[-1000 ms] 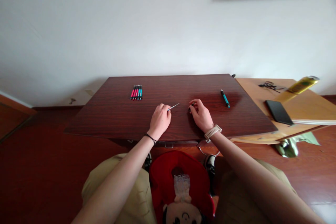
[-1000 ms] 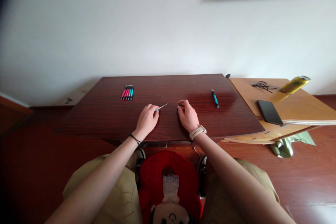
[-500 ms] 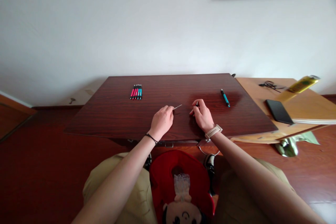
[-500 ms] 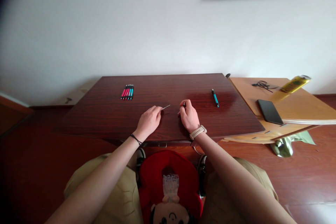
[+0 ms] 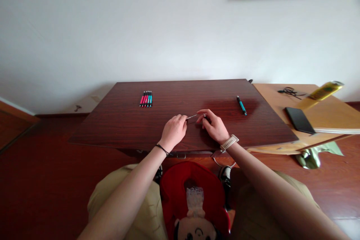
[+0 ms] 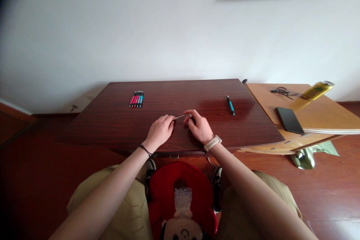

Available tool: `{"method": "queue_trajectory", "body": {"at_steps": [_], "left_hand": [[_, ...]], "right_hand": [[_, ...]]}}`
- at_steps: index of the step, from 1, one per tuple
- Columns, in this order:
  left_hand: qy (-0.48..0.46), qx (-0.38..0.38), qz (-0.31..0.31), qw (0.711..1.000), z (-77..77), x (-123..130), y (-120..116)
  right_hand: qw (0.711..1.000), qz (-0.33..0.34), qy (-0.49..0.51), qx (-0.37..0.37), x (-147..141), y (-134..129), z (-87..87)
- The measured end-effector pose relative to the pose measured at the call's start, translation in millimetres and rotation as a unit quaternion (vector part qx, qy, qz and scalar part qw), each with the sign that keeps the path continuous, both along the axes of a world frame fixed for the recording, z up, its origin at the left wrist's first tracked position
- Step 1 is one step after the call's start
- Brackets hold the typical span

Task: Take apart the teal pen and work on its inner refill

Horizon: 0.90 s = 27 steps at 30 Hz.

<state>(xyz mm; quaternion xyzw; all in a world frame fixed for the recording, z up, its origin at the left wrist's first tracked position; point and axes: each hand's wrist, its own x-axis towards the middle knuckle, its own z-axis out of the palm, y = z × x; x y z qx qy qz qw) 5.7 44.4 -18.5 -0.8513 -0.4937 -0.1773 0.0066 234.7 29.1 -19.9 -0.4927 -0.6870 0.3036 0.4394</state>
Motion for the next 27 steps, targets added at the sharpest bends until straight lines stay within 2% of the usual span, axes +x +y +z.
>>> {"method": "queue_trajectory", "body": {"at_steps": [4, 8, 18, 27], "left_hand": [[0.002, -0.002, 0.0, 1.0, 0.2, -0.1, -0.3], [0.002, -0.005, -0.001, 1.0, 2.0, 0.1, -0.2], [-0.007, -0.016, -0.029, 0.999, 3.1, -0.3, -0.8], [-0.01, -0.022, -0.023, 0.999, 2.6, -0.1, -1.0]], "right_hand": [[0.995, 0.071, -0.064, 0.009, -1.8, -2.4, 1.1], [0.986, 0.09, -0.132, 0.055, -4.1, 0.0, -2.2], [0.986, 0.074, -0.14, 0.05, -4.7, 3.7, -7.1], [0.996, -0.004, -0.083, 0.019, -3.0, 5.8, -7.0]]}}
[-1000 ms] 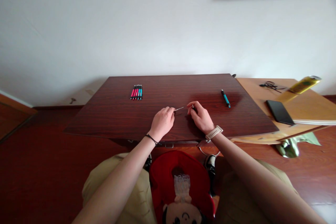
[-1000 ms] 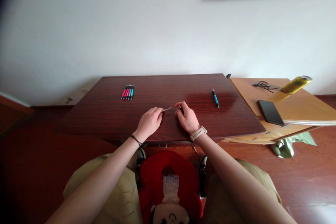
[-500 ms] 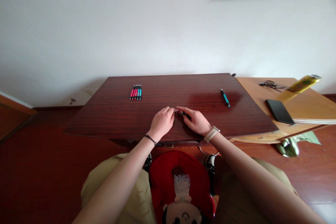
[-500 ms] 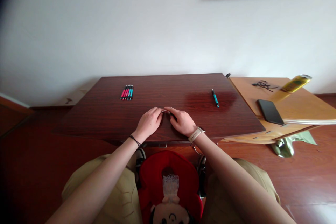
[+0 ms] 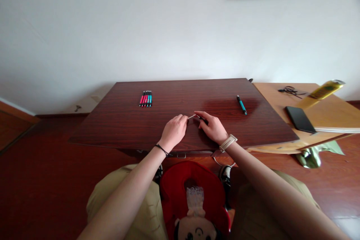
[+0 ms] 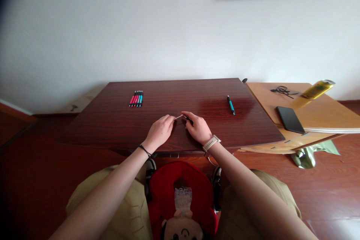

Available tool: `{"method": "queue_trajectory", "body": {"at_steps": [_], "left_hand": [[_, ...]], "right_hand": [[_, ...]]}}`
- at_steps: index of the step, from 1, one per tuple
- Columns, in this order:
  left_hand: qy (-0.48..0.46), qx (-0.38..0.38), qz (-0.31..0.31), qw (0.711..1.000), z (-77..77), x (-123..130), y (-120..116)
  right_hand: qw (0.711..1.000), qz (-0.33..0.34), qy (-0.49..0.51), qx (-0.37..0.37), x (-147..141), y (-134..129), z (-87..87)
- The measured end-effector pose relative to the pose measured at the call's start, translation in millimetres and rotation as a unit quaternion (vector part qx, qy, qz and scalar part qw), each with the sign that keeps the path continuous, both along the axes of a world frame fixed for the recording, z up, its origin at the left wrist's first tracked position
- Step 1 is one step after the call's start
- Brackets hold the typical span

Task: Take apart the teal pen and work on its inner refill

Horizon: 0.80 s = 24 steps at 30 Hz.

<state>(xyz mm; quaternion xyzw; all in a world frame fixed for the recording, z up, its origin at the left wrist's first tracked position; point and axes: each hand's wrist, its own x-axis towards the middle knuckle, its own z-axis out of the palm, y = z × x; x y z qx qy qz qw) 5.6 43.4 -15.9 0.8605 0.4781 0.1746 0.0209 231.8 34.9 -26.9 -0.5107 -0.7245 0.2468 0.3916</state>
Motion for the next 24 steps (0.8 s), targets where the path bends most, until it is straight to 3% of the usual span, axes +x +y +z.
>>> {"method": "queue_trajectory", "body": {"at_steps": [24], "left_hand": [[0.009, 0.002, -0.002, 1.0, -0.3, -0.1, 0.8]], "right_hand": [[1.0, 0.02, -0.021, 0.009, 0.1, 0.7, -4.4]]}}
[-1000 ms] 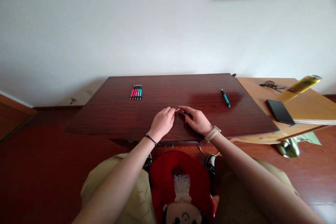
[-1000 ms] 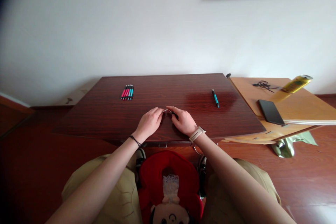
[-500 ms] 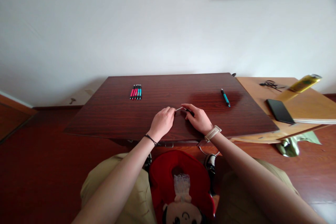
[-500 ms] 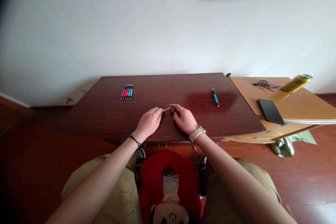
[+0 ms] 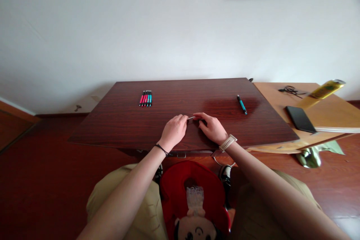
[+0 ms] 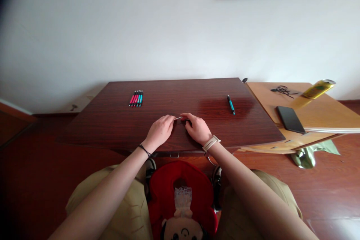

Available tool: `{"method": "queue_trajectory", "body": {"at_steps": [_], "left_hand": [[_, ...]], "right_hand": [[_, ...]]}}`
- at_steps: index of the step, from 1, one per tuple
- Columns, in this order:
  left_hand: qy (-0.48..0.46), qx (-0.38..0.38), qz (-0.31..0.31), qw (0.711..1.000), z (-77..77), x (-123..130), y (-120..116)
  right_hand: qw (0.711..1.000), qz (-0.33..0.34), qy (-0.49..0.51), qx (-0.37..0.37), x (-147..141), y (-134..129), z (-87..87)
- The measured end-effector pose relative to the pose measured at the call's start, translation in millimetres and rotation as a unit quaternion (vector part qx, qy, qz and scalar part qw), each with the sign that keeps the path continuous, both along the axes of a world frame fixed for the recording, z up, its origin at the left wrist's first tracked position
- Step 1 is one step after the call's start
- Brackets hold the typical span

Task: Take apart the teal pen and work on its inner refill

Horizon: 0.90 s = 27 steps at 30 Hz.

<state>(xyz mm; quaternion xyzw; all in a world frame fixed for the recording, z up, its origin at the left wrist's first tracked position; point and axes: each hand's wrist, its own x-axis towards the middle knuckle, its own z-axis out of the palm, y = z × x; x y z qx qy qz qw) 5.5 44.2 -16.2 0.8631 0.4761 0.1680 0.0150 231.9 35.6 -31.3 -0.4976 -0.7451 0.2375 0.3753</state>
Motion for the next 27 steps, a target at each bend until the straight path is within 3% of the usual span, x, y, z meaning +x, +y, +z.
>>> {"method": "queue_trajectory", "body": {"at_steps": [27], "left_hand": [[-0.004, 0.007, -0.001, 1.0, -1.6, -0.3, -0.3]], "right_hand": [[0.999, 0.014, -0.021, 0.029, -1.9, -0.4, -1.6]]}}
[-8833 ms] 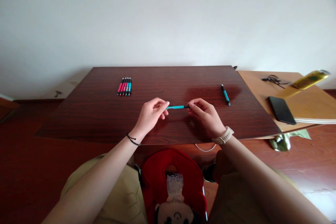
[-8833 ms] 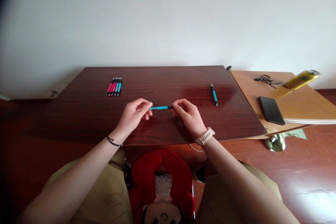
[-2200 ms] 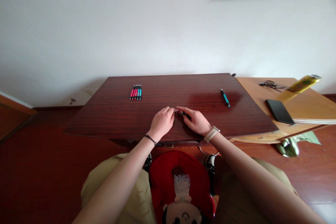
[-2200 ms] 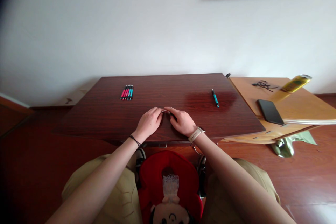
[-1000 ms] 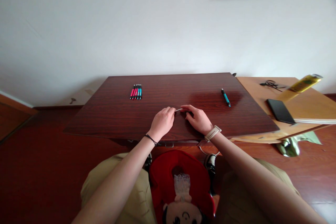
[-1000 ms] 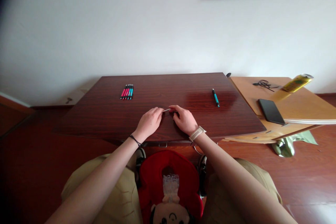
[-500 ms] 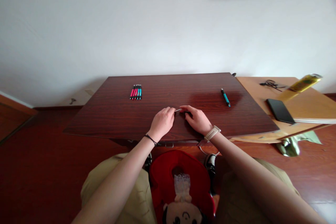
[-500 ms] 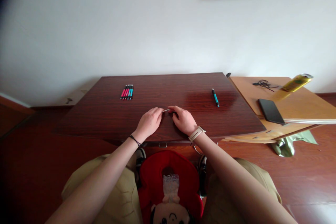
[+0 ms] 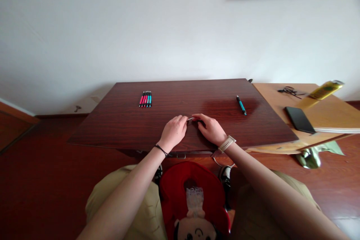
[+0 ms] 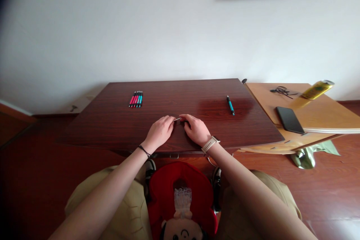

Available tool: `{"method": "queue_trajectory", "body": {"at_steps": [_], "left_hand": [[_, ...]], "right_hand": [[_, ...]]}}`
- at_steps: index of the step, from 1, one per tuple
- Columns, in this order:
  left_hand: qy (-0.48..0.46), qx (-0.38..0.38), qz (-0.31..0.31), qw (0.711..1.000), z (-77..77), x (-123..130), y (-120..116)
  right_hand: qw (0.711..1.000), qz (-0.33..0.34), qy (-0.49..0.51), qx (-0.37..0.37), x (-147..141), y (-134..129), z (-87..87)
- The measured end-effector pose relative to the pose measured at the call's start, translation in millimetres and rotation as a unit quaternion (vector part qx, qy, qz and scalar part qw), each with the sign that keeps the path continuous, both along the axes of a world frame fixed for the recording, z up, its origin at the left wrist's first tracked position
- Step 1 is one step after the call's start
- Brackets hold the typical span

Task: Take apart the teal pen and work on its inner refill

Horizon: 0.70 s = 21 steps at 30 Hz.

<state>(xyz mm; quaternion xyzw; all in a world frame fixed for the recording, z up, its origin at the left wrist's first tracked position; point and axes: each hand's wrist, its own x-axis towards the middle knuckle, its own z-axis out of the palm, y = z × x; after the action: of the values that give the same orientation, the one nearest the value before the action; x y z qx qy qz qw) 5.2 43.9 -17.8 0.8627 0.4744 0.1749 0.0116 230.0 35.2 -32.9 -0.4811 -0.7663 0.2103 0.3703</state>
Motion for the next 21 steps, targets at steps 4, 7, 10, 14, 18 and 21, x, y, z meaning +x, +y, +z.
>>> {"method": "queue_trajectory", "body": {"at_steps": [4, 7, 10, 14, 18, 21], "left_hand": [[-0.001, 0.001, 0.0, 1.0, -0.3, 0.0, 0.0], [0.0, 0.001, -0.001, 1.0, -0.1, 0.0, -0.1], [0.002, 0.001, -0.002, 1.0, -0.1, -0.2, 0.3], [0.003, 0.002, -0.004, 1.0, -0.3, -0.4, 0.8], [0.002, 0.003, -0.005, 1.0, 0.0, -0.2, 0.4], [0.001, 0.004, -0.006, 1.0, 0.0, -0.1, 0.2]], "right_hand": [[1.0, 0.001, -0.003, 0.004, -0.1, 0.6, -1.0], [1.0, 0.001, -0.004, 0.007, -0.2, 0.7, -1.5], [1.0, 0.002, -0.006, 0.01, 0.1, 1.1, -2.6], [1.0, 0.004, -0.008, 0.015, 0.7, 1.6, -3.7], [1.0, 0.004, -0.009, 0.019, 0.4, 1.1, -3.3], [1.0, 0.003, -0.01, 0.02, 0.1, 0.7, -3.2]]}}
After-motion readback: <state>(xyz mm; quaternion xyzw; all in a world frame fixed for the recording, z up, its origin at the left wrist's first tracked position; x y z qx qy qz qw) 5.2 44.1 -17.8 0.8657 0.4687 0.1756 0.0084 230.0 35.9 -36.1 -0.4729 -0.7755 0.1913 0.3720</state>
